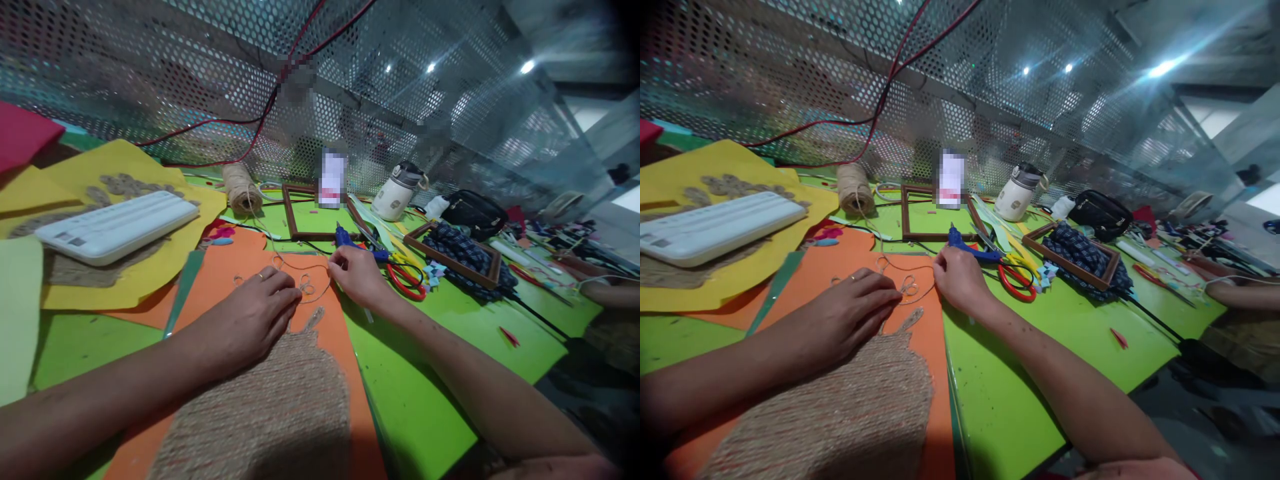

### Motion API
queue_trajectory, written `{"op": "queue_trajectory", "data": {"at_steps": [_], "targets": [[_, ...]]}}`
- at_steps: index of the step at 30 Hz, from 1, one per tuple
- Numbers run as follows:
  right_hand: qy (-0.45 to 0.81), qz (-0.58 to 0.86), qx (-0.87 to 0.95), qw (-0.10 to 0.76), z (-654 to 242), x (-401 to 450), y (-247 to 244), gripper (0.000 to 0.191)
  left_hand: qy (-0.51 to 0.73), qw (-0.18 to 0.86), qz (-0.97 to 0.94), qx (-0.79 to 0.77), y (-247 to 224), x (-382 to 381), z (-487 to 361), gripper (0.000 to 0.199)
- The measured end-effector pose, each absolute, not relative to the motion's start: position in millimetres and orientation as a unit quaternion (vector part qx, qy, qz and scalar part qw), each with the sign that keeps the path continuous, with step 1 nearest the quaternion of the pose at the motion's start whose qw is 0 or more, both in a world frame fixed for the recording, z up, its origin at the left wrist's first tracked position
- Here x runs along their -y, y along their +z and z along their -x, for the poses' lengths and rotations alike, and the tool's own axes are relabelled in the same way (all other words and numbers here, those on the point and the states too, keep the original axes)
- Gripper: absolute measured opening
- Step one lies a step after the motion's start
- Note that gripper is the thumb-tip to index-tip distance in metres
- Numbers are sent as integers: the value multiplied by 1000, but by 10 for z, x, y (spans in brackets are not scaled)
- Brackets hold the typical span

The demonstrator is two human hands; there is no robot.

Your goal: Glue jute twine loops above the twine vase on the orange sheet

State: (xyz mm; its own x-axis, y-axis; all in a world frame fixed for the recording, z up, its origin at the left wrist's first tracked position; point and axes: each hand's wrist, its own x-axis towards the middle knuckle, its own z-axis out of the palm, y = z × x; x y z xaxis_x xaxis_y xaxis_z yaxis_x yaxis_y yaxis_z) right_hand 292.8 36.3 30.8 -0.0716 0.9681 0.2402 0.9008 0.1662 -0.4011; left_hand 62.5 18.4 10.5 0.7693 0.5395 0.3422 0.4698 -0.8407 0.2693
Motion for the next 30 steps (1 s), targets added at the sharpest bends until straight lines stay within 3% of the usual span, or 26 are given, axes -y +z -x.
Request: {"op": "queue_trajectory", "data": {"at_steps": [5,12,20,30], "targets": [[239,585,686,360,-2822,-329,355,11,201,85,-938,-267,123,-186,-627,37],[411,588,592,366,-2545,-480,529,23,214,117,-927,-283,160,-175,-627,33],[409,564,626,349,-2425,-550,425,23,223,143,-915,-305,133,-178,-605,26],[395,527,674,335,-2421,-556,440,18,226,144,-924,-275,70,-220,-622,36]]}}
